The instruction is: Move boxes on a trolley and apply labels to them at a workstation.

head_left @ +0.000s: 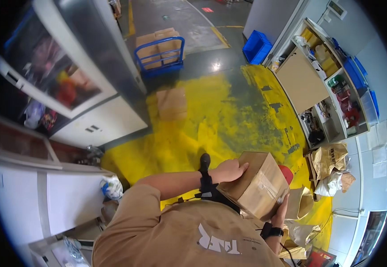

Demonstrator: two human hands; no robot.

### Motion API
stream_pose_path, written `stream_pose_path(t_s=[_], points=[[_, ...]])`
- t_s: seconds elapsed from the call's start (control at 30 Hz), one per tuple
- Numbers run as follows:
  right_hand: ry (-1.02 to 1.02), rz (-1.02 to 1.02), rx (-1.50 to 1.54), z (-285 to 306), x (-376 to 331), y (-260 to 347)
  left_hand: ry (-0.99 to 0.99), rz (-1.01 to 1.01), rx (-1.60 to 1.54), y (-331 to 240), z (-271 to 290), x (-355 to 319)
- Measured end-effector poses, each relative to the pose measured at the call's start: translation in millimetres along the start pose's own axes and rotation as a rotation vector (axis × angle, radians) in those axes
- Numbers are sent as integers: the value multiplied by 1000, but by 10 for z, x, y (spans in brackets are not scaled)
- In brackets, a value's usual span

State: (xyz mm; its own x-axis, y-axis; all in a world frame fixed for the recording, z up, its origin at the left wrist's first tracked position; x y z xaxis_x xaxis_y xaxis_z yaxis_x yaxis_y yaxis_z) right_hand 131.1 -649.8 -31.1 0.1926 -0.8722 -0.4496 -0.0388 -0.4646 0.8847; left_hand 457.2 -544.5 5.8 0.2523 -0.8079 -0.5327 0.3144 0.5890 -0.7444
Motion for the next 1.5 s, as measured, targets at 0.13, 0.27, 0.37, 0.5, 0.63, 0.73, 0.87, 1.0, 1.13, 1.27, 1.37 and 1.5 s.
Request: stream_pose_path(t_s=[0.13,0.27,0.37,0.5,0.63,0.73,0.87,1.0,1.13,1.27,1.37,1.5], points=[[-119,-29,21,-604,670,123,44,-10,101,-387,656,912],[-105,-71,88,-1132,1364,532,45,-45,89,-752,1335,1603],[-168,-48,50,-1632,1925,787,69,-24,107,-931,1945,2208],[-209,35,4,-2329,2831,1113,66,-72,100,-1176,2654,3190],[-245,-20,109,-3083,3782,1389,-10,-137,98,-1397,3448,4119],[-245,15,146,-3508,4277,1697,-39,-123,80,-1599,3989,4653],[-153,-4,134,-4192,5149,2054,-46,-99,34,-1718,4898,5443],[-120,39,-32,-4937,6255,2403,-116,-18,-183,-1577,5686,6175],[133,-41,-83,-6140,7379,2794,-267,95,-327,-1291,6392,6796],[375,31,-266,-7622,8317,3239,-533,166,-401,-1008,7197,7171],[532,-34,-403,-8655,8863,3482,-715,280,-541,-813,7608,7194],[760,-63,-695,-10175,9401,3547,-839,478,-772,-314,8171,7241]])
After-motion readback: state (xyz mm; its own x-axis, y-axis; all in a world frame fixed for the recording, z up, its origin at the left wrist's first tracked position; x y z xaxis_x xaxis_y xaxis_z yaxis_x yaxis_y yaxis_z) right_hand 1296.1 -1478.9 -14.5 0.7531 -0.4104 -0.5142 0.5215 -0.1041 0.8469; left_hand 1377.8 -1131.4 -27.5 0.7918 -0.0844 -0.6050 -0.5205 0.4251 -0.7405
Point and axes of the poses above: each hand's wrist, its own x-axis towards the middle knuckle, its own z-axis out of the back of the hand, y = z × x, the point moved 5 cm from there along x, towards the middle knuckle, and after that the axes turned 7 degrees about z, right-handed, at the moved point
